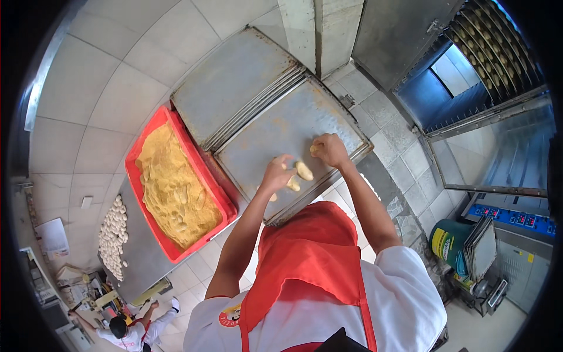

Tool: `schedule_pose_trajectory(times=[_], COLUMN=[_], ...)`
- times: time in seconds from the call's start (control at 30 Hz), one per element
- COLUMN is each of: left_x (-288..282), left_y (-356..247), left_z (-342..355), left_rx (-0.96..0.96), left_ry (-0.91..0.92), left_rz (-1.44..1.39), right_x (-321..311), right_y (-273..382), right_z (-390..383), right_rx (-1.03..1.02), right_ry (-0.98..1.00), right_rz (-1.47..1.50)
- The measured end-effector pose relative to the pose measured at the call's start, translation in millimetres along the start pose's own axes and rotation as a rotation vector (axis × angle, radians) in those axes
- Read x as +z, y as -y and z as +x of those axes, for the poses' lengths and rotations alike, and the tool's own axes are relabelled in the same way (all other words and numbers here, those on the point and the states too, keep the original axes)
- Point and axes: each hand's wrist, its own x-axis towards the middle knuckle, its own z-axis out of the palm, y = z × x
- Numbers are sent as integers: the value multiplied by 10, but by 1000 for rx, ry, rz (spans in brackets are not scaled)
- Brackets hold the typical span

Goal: The person coats pieces of dough in cornmeal from a large red bin and arranges them on a baking tray, then slides the tray into a rack inside a proofer or oven.

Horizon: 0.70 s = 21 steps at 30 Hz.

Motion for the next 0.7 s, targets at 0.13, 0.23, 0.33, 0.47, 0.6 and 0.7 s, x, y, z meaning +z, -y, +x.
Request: schedule_pose_trajectory(times=[0.13,0.23,0.33,0.47,0.6,0.7], left_x=[130,211,357,505,527,516], left_y=[-516,-769,-706,-666,-721,-322], left_z=[316,495,649,725,756,709], left_rx=[-4,-48,91,380,416,614], left_ry=[75,56,5,-12,57,56], left_rz=[-964,-1060,-296,253,228,218], right_x=[-276,-337,-336,-355,-451,-452], right_y=[-12,-450,-708,-619,-667,-546], right_z=[-94,-51,-33,-58,-41,-71], right_rx=[245,157,160,122,-5,-242], right_ry=[124,-41,-154,-162,-213,-208], right_rz=[1017,816,500,100,3,-262])
